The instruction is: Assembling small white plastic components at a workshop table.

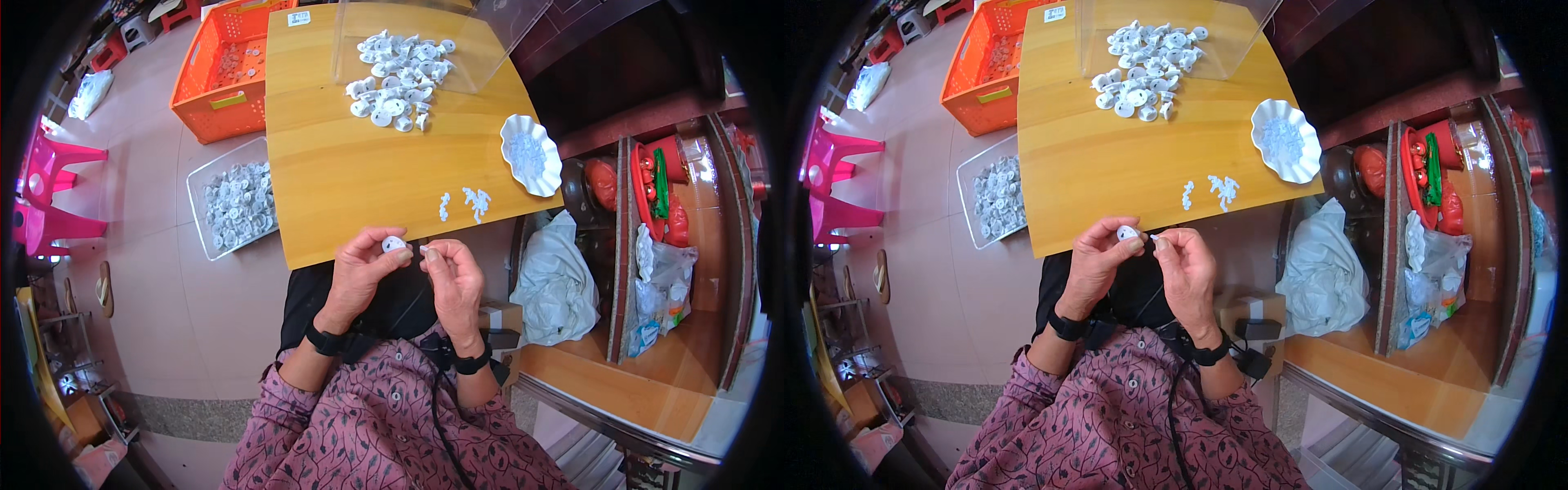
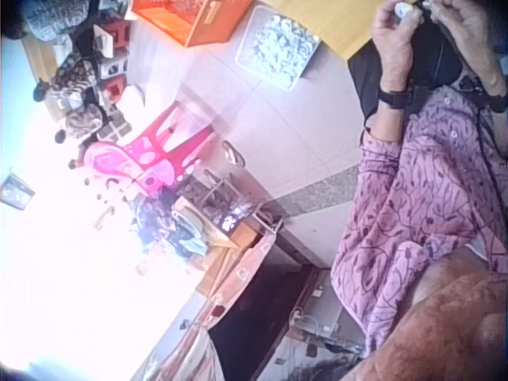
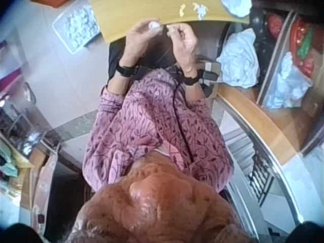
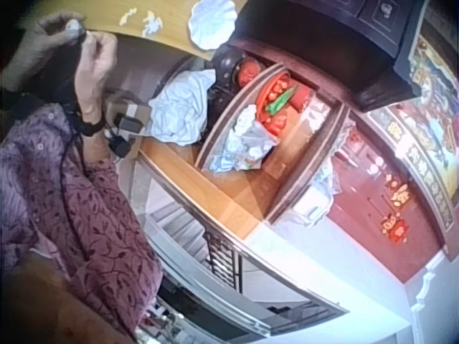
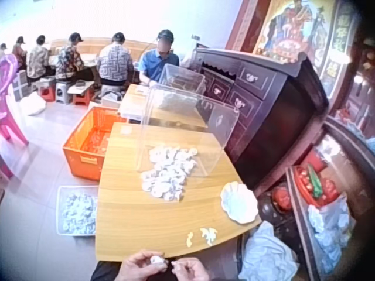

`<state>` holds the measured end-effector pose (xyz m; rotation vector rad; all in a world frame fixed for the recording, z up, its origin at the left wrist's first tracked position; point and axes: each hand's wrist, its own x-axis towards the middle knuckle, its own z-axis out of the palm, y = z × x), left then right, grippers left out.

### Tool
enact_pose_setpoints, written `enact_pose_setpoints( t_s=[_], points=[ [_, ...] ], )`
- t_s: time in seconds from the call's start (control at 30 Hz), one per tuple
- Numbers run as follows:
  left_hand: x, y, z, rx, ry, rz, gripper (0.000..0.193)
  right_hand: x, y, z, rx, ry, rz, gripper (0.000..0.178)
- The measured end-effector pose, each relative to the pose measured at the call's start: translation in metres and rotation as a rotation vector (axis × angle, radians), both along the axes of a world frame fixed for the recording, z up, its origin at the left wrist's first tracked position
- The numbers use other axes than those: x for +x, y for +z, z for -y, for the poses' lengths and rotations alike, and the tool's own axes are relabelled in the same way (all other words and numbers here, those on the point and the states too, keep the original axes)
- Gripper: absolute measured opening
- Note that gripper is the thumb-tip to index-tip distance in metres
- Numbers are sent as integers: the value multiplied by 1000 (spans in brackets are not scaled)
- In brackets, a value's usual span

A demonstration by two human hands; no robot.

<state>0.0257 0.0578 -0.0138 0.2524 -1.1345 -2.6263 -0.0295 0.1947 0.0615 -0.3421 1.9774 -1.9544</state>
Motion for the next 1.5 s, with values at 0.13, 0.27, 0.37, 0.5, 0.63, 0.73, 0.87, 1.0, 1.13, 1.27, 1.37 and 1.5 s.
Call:
enact_pose_setpoints(
  t_s=[0.13,0.27,0.37,0.5,0.63,0.73,0.87,1.0,1.13,1.27,1.37,1.5],
  points=[
    [-2,12,-3,10,-7,67,34,1,-7,-2,-5,-6,-17,7],
    [1,25,-3,75,-61,71,37,-1,-7,0,151,-11,-257,7],
    [3,23,-2,76,-119,57,40,-2,-8,1,226,-13,-392,7],
    [3,19,0,87,-160,43,42,-1,-7,1,273,-21,-414,8],
    [3,17,1,80,-162,48,42,-3,-5,1,301,-6,-462,8],
    [3,13,2,96,-152,47,41,-3,-2,1,318,11,-496,8],
    [2,12,2,119,-135,24,38,-3,-1,2,336,32,-521,8],
    [2,16,3,119,-132,5,36,-4,-1,2,341,52,-588,9],
    [2,14,4,76,-124,19,35,-4,-1,3,365,67,-597,9],
    [3,17,4,64,-111,47,33,-4,-2,2,378,58,-620,10],
    [4,12,4,83,-115,54,34,-3,-2,3,374,58,-602,10],
    [5,10,5,114,-128,60,35,-2,-2,4,374,58,-587,10]
  ],
)
